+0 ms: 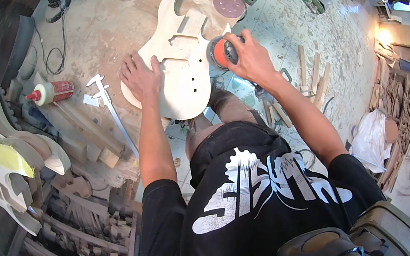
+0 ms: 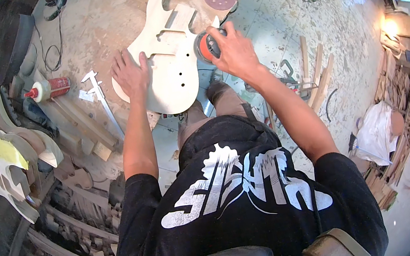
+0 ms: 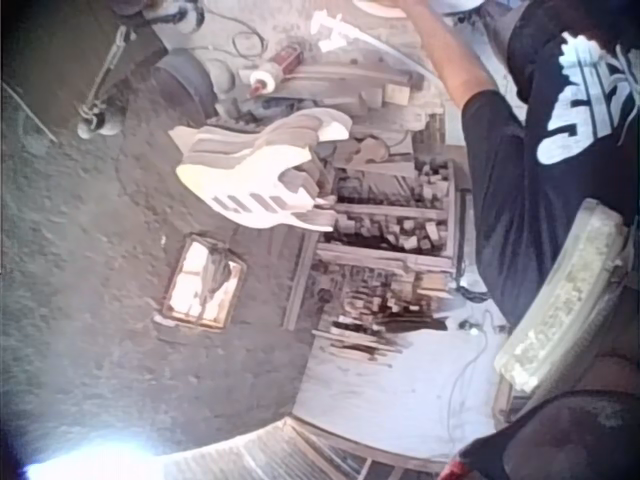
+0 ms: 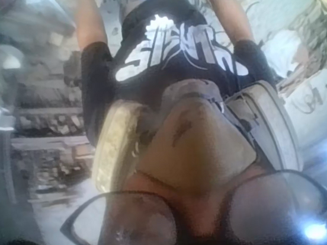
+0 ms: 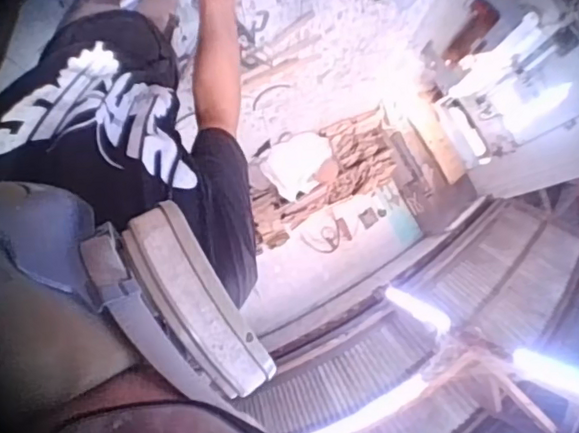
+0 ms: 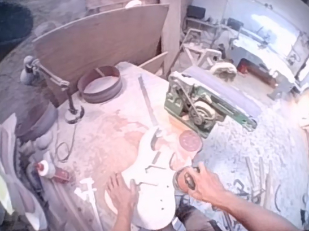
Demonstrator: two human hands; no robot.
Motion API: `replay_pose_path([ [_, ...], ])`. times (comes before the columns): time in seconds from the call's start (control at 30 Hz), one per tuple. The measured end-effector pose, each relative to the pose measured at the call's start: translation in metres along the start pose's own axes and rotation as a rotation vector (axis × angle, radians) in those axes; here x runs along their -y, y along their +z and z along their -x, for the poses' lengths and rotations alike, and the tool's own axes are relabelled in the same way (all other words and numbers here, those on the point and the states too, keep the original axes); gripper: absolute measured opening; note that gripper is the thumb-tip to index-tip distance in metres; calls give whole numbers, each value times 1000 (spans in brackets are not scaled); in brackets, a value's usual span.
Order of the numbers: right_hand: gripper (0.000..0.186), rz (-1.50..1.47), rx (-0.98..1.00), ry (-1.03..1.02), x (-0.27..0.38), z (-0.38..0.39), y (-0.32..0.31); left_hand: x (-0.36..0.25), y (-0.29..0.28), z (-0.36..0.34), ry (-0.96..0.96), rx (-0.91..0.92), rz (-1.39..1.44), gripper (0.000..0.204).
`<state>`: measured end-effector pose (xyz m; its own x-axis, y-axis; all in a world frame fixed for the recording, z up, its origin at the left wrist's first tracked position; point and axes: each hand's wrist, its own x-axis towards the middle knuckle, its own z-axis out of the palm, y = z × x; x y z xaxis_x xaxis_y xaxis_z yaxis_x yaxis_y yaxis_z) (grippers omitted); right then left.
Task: The person sands the surface of a wooden electric guitar body using an orbital sander, moving it across the face and into the cutaways before lifting the body to check the sides.
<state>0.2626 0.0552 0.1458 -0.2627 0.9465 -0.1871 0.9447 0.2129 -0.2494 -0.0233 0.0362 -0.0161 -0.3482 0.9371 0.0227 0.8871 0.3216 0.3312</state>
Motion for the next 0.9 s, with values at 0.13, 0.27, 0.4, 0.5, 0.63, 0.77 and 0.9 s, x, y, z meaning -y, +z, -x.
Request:
replay_pose_path([
  [0.13,67,-2,49,-28,10,2,1,2,0,0,6,13,-4,75],
  [0.27,65,-28,-30,12,-13,3,4,1,0,1,8,4,-5,75],
  [0.4,68,29,-87,68,-25,-7,1,1,1,0,13,-1,-16,75],
  [0.5,64,14,-106,42,-20,-8,4,1,2,-1,10,0,-24,75],
  [0.63,72,28,-47,-46,1,-7,7,0,0,-1,9,1,-5,75],
  [0.77,70,-9,-93,-74,-3,-11,6,3,1,0,15,-34,-5,74],
  [0.9,69,9,-142,-15,-21,-21,1,-1,-1,-1,11,-11,3,74],
])
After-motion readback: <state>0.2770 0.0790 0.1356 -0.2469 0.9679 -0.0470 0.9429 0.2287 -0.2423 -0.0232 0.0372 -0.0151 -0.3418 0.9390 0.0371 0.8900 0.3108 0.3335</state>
